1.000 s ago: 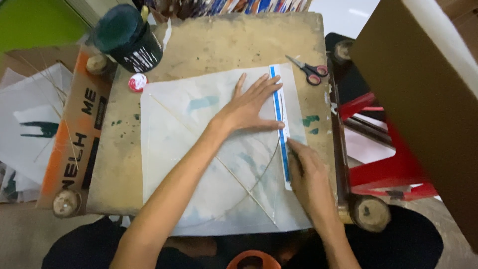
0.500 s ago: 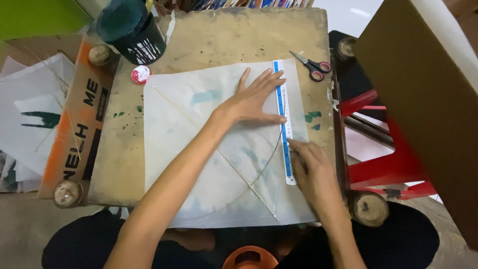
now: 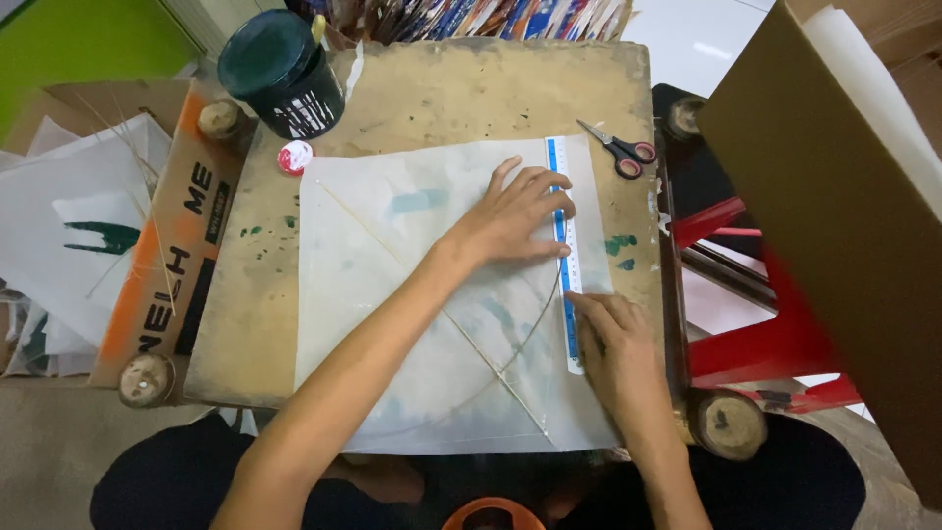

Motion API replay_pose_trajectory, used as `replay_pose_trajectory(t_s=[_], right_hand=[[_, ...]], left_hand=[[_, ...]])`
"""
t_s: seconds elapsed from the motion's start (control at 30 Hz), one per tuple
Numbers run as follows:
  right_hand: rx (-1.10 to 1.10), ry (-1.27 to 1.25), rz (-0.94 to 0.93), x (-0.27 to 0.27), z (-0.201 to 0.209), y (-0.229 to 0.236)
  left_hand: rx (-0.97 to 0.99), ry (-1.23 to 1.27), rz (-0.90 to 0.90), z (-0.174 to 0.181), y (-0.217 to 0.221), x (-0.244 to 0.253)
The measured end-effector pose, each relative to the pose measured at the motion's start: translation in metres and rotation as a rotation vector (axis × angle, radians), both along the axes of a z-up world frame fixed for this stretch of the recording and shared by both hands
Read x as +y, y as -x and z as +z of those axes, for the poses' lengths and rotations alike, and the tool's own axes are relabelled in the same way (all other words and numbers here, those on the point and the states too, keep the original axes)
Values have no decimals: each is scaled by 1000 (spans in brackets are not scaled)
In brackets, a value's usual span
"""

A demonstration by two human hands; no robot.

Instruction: Assembling a kite by positioning wooden sticks on paper, measuring for alignment, and cutting the paper to shape with scissors.

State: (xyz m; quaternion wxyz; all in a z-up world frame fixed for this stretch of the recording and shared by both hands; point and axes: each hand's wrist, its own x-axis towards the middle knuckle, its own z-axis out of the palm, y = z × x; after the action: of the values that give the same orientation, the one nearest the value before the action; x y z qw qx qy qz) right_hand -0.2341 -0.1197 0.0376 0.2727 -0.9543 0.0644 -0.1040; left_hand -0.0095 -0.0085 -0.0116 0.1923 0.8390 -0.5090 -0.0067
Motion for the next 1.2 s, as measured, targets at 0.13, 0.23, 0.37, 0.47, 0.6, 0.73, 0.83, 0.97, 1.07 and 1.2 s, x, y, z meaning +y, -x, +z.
replay_pose_trajectory(t_s=[0.13, 0.23, 0.37, 0.47, 0.6, 0.73, 0.83, 0.97, 1.07, 1.2], right_hand=[[-24, -38, -10, 1, 2, 1], [-85, -24, 23, -1, -5, -4], [-155, 35, 52, 1, 1, 4], [-193, 50, 57, -3, -9, 3], [-200, 37, 58, -8, -22, 4], [-237, 16, 128, -21, -45, 6], [-137, 16, 136, -15, -38, -1], [-48, 62, 65, -11, -27, 3], [-129, 79, 98, -20, -44, 2], [-119, 47, 44, -17, -43, 0]], left_hand=[[4, -12, 2, -4, 2, -2], [-27, 0, -4, -6, 0, -2], [-63, 152, -29, -22, 0, -2], [-6, 154, -5, -11, 5, -3], [14, 183, 8, -24, 1, -7], [-94, 122, 73, -35, 2, -12], [-226, 23, 144, -25, 1, 0], [-76, -152, 125, -9, 13, 1], [-199, -39, 151, -34, 1, -6], [-218, 86, 57, -40, -11, -9]])
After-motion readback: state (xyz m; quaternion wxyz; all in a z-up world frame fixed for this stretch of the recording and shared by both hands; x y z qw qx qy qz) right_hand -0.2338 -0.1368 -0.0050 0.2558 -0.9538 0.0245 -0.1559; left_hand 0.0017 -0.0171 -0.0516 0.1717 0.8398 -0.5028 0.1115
